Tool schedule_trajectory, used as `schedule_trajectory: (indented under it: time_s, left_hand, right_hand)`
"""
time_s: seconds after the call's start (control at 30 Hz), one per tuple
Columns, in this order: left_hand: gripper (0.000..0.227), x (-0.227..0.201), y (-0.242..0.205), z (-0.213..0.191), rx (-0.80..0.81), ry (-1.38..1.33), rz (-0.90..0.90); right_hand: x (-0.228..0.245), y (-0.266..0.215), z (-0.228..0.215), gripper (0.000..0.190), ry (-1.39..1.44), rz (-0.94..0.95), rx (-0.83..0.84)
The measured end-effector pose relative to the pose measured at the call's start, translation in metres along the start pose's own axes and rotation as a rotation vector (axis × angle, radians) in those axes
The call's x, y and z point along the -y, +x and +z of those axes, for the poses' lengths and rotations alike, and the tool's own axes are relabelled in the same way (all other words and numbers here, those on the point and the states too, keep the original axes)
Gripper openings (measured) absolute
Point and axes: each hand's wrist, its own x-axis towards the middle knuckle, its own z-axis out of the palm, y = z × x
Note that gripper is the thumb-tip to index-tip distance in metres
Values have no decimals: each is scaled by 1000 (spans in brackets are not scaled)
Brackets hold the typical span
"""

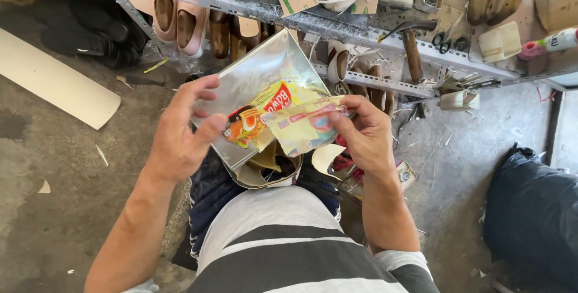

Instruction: Applying adhesive and fitting a lining material into a shoe upper during the shoe manufacturing process.

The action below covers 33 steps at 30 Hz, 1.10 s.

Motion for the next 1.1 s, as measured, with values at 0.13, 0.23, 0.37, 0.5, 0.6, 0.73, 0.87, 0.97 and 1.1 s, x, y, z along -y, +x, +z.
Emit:
schedule_trajectory:
  time_s: [0.13,0.23,0.37,0.5,0.6,0.73,0.87,0.97,1.1]
  left_hand:
    - [83,-15,13,24,126,242,49]
    - [69,-27,17,36,286,181,-167]
    - [29,11,-7,42,272,-22,-269]
    - [23,27,-41,10,-104,70,-298]
    - [25,44,-64,-16,-285,82,-383]
    - [32,64,-78,-24,-378,133,-390]
    - [31,62,-72,-16,-356,107,-372]
    - [26,65,-70,-11,-348,-16,-197]
    - [27,48,-69,-9,-350,10,-201]
  right_hand:
    - [21,-11,1,15,-27,-34,49]
    - [25,-24,2,18,16,-47,52]
    - [17,-43,-18,24,11,-41,52]
    - [-12,-69,-45,20,-34,35,-43]
    - [-24,-71,-47,21,-44,194,-38]
    - [-33,-43,-29,18,25,195,144]
    - [-26,-2,5,15,-16,229,66]
    - [-26,24,31,22,71,225,-13]
    - [-42,43,41,21,-19,179,-28]
